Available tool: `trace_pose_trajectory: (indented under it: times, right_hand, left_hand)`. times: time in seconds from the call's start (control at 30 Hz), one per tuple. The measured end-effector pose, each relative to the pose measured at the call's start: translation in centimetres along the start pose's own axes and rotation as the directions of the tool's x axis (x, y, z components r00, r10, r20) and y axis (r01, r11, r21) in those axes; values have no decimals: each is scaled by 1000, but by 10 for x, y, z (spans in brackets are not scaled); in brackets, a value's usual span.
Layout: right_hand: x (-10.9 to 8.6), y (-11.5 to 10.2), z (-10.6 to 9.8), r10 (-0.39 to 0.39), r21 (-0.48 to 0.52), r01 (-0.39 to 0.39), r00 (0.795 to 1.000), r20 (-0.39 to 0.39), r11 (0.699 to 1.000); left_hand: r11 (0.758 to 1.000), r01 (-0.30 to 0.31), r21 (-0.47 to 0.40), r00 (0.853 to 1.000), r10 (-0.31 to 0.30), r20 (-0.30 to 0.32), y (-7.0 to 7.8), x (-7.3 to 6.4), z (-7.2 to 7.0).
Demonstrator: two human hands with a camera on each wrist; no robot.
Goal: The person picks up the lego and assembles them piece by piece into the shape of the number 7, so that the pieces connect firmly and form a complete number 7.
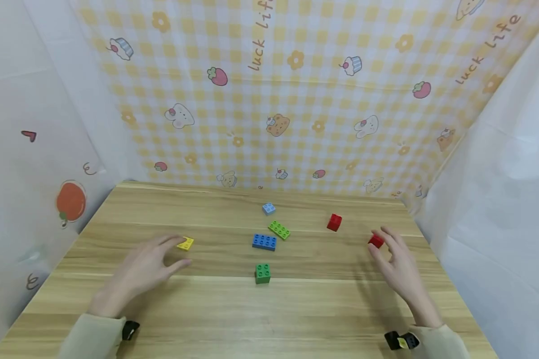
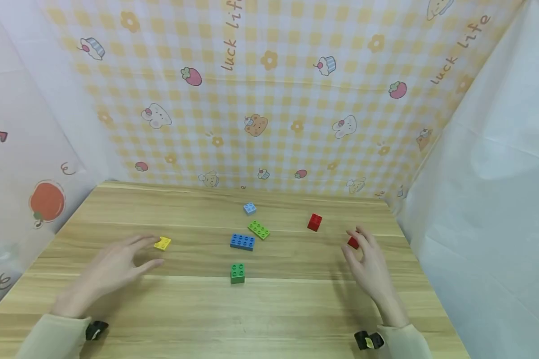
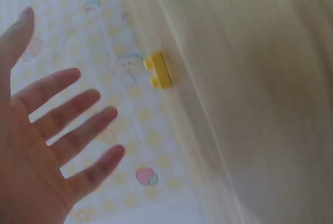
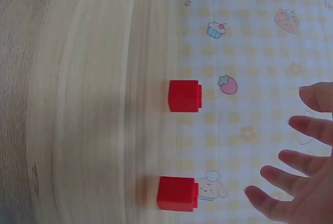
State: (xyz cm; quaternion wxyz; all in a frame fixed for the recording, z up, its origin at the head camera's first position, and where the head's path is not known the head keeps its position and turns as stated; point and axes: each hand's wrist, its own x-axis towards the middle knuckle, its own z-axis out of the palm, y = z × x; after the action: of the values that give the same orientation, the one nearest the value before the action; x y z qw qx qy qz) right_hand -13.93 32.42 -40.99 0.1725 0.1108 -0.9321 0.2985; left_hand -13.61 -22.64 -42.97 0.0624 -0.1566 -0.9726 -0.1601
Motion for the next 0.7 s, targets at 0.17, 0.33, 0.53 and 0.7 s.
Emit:
trace_pose_trajectory:
  times: [0.17, 0.33, 0.53, 0.7]
  right_hand:
    - [7, 4, 9, 29, 72, -32, 999, 43, 997]
    - [18, 9, 19, 80, 96, -87, 994, 76, 992]
    - [32, 12, 31, 182, 176, -205, 973, 139, 963]
    - [44, 13, 39, 247, 278, -303, 944, 218, 912]
  left_hand:
    - [997, -62, -42, 997, 60, -38, 12, 2, 7]
    - [991, -104, -87, 995, 103, -21, 26, 7, 12]
    - [980, -132, -146, 989, 139, 42, 43, 19, 22]
    - [970, -144, -197, 980, 167, 105, 58, 29, 34]
